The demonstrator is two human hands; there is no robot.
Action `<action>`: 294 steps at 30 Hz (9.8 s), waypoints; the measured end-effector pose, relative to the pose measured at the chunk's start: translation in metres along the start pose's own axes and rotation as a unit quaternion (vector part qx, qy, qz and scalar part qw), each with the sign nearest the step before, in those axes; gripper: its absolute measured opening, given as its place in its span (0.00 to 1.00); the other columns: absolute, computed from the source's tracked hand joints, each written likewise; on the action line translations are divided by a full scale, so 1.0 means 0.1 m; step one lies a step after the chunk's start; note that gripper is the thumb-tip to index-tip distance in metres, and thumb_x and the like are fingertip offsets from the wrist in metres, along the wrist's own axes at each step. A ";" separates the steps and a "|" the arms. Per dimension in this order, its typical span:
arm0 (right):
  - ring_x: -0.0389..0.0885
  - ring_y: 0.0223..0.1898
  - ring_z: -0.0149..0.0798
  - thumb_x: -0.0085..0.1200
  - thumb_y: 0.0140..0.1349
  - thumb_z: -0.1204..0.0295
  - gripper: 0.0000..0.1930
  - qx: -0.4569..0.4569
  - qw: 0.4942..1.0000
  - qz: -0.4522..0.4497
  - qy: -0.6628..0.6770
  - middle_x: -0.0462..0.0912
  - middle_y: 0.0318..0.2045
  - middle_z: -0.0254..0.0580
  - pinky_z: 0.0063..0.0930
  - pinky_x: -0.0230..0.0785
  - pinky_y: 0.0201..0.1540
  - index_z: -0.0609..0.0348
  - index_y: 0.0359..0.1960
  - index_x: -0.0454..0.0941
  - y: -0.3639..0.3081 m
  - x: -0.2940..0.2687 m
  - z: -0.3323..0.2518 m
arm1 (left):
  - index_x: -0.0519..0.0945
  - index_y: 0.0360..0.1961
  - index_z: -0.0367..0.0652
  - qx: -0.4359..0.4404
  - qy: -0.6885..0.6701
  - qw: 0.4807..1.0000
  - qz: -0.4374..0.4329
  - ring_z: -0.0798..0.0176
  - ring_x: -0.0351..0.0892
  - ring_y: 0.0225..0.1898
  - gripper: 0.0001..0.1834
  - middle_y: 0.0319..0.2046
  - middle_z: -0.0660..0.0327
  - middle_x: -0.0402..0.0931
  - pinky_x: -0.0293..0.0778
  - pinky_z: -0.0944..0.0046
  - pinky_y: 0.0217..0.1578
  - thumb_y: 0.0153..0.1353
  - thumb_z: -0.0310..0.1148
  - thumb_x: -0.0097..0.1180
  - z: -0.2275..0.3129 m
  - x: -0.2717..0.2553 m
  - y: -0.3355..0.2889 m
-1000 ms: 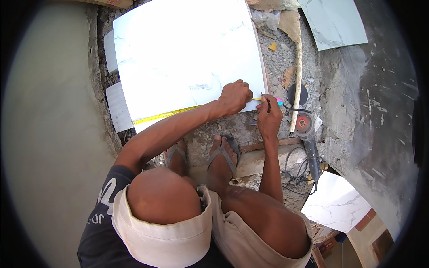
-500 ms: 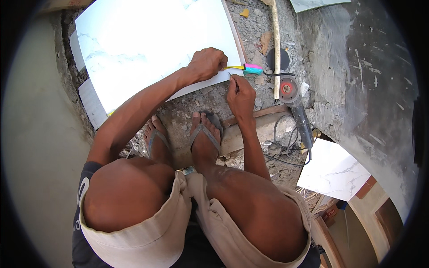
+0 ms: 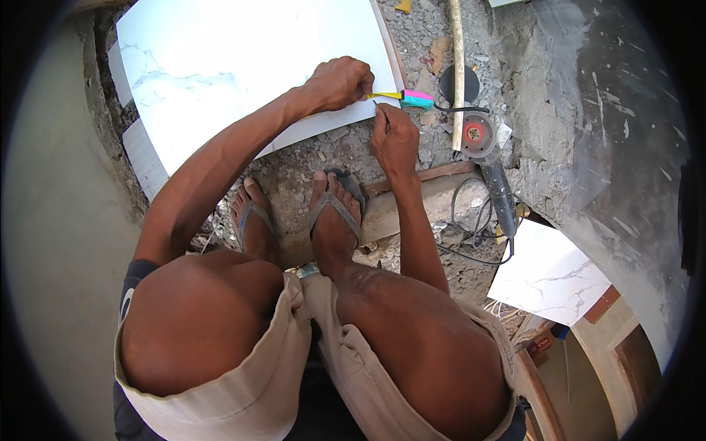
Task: The person measures a large white marble-patterned tile with a tape measure and marks it with a pencil. They use a wooden straightedge to draw a straight line across the tile. Another person is visible in the background handling a similar tile.
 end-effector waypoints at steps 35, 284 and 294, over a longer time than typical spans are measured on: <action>0.78 0.31 0.59 0.51 0.62 0.81 0.04 -0.067 0.997 0.011 -0.037 0.78 0.26 0.55 0.52 0.70 0.36 0.66 0.29 0.76 0.02 0.10 -0.01 | 0.87 0.32 0.47 -0.005 -0.019 1.000 0.011 0.52 0.84 0.42 0.03 0.38 0.63 0.85 0.78 0.52 0.43 0.55 0.28 0.66 0.00 -0.01 -0.03; 0.82 0.27 0.62 0.53 0.62 0.75 0.08 -0.149 0.988 0.029 -0.036 0.81 0.23 0.62 0.52 0.73 0.34 0.67 0.27 0.80 3.58 1.36 -0.84 | 0.89 0.37 0.43 0.022 0.070 0.944 0.322 0.46 0.83 0.41 0.08 0.37 0.53 0.86 0.76 0.51 0.45 0.58 0.31 0.66 -1.69 -2.52 1.45; 0.83 0.28 0.62 0.52 0.62 0.76 0.08 -0.171 0.983 0.025 -0.052 0.81 0.23 0.62 0.52 0.74 0.34 0.67 0.27 0.79 3.61 1.39 -0.82 | 0.89 0.38 0.44 0.036 0.063 0.943 0.324 0.47 0.83 0.41 0.08 0.36 0.54 0.86 0.76 0.51 0.46 0.59 0.33 0.66 -1.70 -2.52 1.44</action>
Point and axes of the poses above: each hand's wrist, its own y-axis towards the middle knuckle, its own x-axis out of the palm, z = x × y, the point moved 1 cm from there along y, towards the middle knuckle
